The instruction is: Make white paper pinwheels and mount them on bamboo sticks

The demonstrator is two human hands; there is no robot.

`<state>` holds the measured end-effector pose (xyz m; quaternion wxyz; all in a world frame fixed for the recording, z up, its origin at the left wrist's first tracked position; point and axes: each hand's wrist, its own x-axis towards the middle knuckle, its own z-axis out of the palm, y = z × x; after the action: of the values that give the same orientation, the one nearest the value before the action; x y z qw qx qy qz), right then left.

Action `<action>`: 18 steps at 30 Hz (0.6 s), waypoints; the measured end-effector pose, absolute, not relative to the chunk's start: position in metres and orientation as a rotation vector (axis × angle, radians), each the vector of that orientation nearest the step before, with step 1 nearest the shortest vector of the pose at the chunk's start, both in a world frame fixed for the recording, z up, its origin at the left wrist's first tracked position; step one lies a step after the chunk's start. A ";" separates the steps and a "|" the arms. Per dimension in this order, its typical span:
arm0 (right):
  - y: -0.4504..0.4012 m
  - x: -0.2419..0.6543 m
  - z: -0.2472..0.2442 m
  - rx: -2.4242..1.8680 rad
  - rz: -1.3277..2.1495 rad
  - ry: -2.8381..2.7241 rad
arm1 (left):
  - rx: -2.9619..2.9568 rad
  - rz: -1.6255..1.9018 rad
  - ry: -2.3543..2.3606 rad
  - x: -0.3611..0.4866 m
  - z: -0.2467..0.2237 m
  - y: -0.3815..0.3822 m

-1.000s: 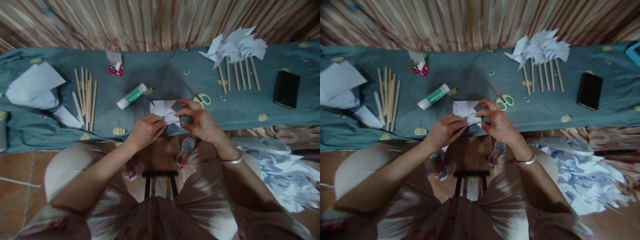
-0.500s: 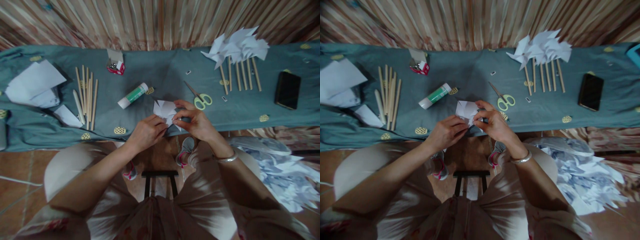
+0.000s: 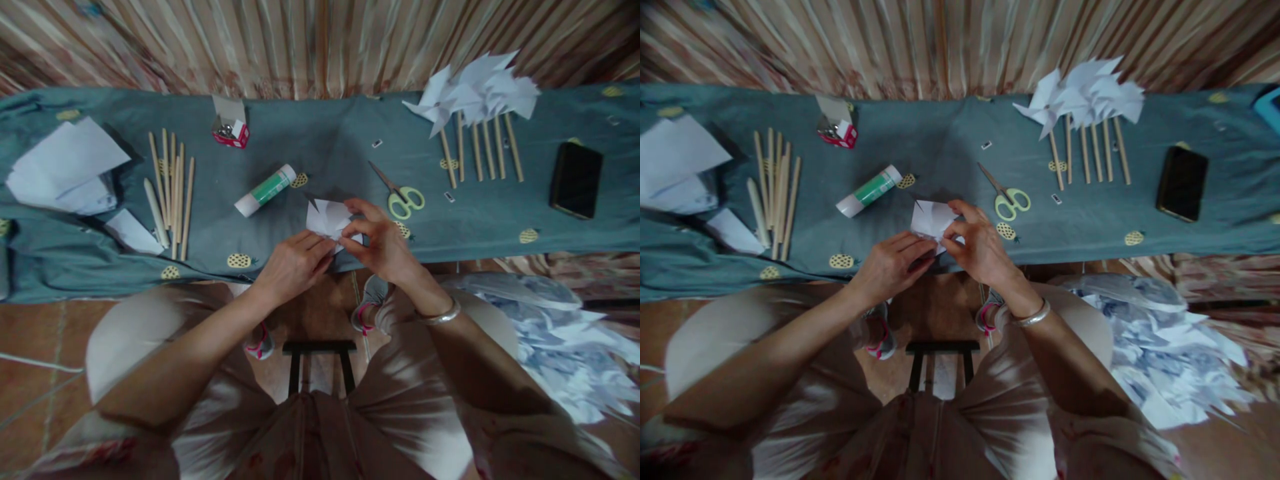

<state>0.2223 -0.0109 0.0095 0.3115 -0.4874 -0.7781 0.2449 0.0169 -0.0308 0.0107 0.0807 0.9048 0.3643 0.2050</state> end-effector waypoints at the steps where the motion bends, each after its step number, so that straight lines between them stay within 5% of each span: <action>1: -0.011 0.222 0.009 -1.288 0.633 -2.059 | 2.705 0.612 1.095 0.017 0.011 -0.031; 18: -0.011 0.218 0.012 -1.297 0.515 -2.100 | 2.744 0.622 1.011 0.017 0.013 -0.030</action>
<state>0.2182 -0.0108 0.0122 0.3049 -0.4899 -0.7932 0.1946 0.0168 -0.0305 0.0133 0.0757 0.9152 0.3370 0.2073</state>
